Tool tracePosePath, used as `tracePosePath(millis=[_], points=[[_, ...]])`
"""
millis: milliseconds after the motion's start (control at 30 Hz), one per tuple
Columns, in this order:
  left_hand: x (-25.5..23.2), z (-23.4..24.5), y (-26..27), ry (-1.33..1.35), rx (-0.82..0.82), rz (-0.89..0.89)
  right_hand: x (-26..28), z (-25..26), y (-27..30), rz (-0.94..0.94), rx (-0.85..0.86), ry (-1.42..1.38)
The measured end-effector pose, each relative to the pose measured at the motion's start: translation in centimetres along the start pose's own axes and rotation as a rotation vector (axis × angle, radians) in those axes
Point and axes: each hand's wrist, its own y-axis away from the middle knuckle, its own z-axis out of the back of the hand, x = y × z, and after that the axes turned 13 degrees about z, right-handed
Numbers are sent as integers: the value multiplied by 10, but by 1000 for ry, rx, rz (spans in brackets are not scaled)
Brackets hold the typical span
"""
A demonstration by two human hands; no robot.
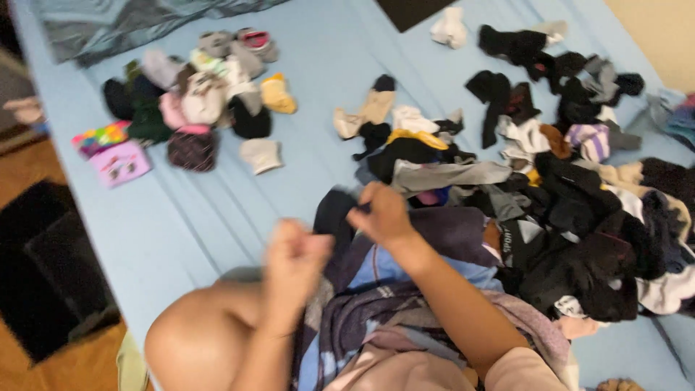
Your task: The person sits on a bed and folds a large pile of socks one by one, placing each folded pair into a growing stack on the left side of the bed. The socks vary in color and pattern, and the person handles them by hand without tools.
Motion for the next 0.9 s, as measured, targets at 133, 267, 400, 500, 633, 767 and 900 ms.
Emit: tracePosePath(millis=[133, 267, 400, 500, 633, 767, 900], points=[[-14, 45, -29, 16, 353, 204, 49, 50, -24, 595, 78, -464], [-35, 49, -34, 428, 758, 633, 78, 53, -32, 531, 51, -538], [-6, 51, -41, 252, 480, 670, 81, 51, -33, 131, 104, -728], [23, 52, -55, 162, 349, 706, 84, 48, -33, -122, 45, -1030], [14, 47, -106, -292, 185, 706, 79, 37, -30, -375, -25, -1351], [74, 91, -208, -338, 13, 549, 53, 59, -30, -421, -45, -1286], [178, 133, -267, -490, -197, -130, 7, 89, -20, -340, -215, -1094]])
